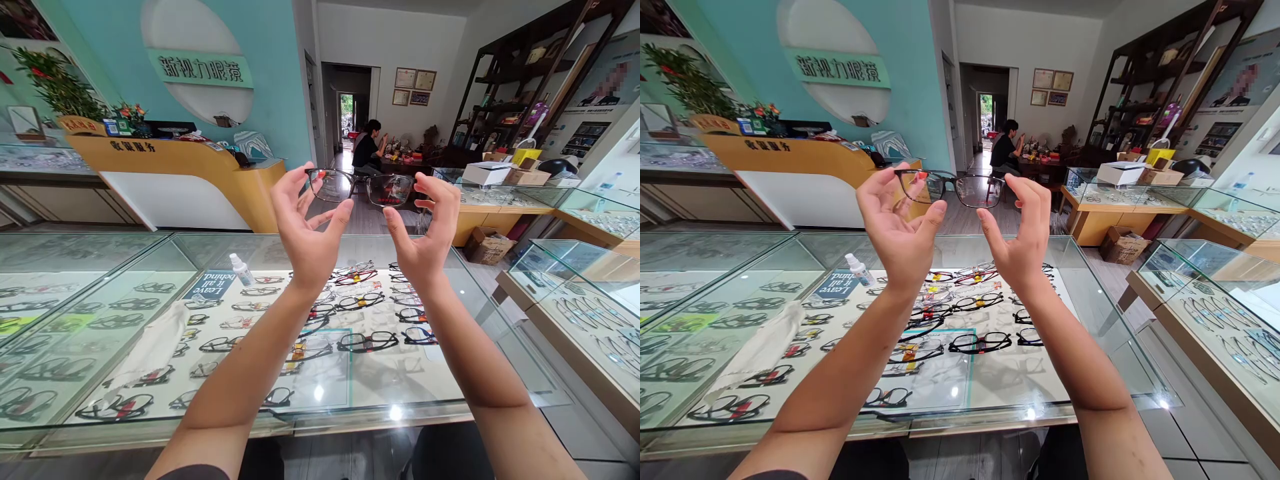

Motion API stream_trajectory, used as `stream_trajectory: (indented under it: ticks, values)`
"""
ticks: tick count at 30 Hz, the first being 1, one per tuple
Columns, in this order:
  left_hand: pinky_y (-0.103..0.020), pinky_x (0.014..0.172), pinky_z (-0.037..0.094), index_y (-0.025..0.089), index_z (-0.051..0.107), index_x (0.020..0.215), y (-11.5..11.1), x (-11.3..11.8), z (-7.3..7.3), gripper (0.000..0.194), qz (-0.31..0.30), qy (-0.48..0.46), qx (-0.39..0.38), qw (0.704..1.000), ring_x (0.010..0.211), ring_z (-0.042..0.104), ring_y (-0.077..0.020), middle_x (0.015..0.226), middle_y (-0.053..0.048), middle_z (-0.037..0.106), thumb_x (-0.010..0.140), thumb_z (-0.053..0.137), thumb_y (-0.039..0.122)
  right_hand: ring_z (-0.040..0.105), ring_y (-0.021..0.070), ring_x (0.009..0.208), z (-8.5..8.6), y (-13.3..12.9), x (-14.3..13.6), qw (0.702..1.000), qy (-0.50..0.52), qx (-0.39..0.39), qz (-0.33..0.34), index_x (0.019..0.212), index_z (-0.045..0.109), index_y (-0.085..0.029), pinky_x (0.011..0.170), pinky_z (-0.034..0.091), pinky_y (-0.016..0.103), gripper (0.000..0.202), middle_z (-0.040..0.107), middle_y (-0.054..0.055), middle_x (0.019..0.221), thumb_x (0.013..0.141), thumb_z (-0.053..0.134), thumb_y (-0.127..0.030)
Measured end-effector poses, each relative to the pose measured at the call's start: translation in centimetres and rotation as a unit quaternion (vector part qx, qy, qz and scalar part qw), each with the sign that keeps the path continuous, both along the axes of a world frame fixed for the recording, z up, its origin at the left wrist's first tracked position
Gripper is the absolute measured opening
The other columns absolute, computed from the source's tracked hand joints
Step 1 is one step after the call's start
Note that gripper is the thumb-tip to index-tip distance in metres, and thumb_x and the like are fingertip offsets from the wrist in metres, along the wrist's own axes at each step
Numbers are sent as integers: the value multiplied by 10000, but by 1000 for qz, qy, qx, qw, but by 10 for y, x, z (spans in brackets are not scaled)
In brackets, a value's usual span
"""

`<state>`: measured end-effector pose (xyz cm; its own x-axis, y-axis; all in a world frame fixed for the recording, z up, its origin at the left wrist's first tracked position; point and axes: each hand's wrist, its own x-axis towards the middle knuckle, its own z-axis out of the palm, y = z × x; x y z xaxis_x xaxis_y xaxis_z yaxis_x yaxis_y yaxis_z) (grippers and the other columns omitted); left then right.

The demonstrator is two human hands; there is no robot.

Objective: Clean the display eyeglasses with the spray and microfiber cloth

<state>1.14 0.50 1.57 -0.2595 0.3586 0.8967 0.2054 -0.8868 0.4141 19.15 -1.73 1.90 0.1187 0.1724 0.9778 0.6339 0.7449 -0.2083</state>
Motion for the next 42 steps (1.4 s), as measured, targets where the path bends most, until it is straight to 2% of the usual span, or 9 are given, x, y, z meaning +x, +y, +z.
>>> stream_trajectory:
  ticks: [3,7,12,16,23,26,31,37,42]
  values:
    - [-435,982,698,387,472,1486,2,-1,-2,744,-2,-8,-9,1000,1418,680,-338,1633,-123,541,901,865,623,609,335,1324,0,-2,-1,1000,3,-7,4,1507,519,-365,1016,608,562,504,584,115,1447,1036,664,-475]
    - [-364,843,693,386,470,1499,4,-3,-4,766,3,-7,-27,1000,1295,735,-306,1628,-131,542,893,870,630,597,346,1388,1,-6,-3,999,22,-35,20,1499,522,-358,1047,617,572,511,567,125,1482,1021,670,-466]
    - [-401,906,668,400,447,1512,7,-3,-4,747,15,11,13,1000,1364,704,-321,1627,-123,552,921,838,636,611,312,1441,3,-7,-1,990,51,-62,116,1481,536,-367,1151,583,548,443,571,104,1547,1052,627,-435]
    - [-426,960,651,399,437,1524,11,-3,-5,760,3,23,46,999,1392,701,-331,1611,-124,574,923,821,663,687,259,1347,7,-6,1,970,113,-86,196,1310,630,-340,1212,550,511,246,679,74,1399,1076,599,-411]
    - [-435,1006,642,372,445,1530,13,-3,-7,808,-29,35,45,998,1396,706,-335,1610,-131,581,898,832,694,744,217,1197,10,-5,4,924,214,-145,282,1098,671,-314,1032,598,410,127,767,47,1233,1049,654,-430]
    - [-436,1035,636,369,444,1532,15,-4,-8,827,-47,42,34,997,1376,717,-325,1599,-124,591,886,856,678,756,209,1151,11,-5,7,912,230,-166,298,1067,683,-308,963,597,382,135,785,40,1202,1029,668,-437]
    - [-423,1050,632,378,452,1523,18,-4,-9,789,-65,35,8,997,1342,731,-292,1590,-113,603,900,870,622,783,201,1069,12,-4,10,880,237,-182,369,1051,708,-308,936,594,382,104,794,23,1184,1002,708,-400]
    - [-419,1047,614,366,454,1529,19,-7,-9,824,-71,45,-1,996,1304,738,-285,1572,-112,614,881,873,657,766,199,1066,13,-4,9,888,243,-165,354,1031,732,-296,936,600,372,108,802,27,1142,986,724,-395]
    - [-391,1000,605,346,473,1524,18,-8,-9,807,-38,49,-10,998,1295,717,-270,1527,-113,650,889,861,661,762,185,1024,13,-4,7,891,240,-153,355,1032,727,-286,929,603,362,113,794,29,1130,1000,717,-395]
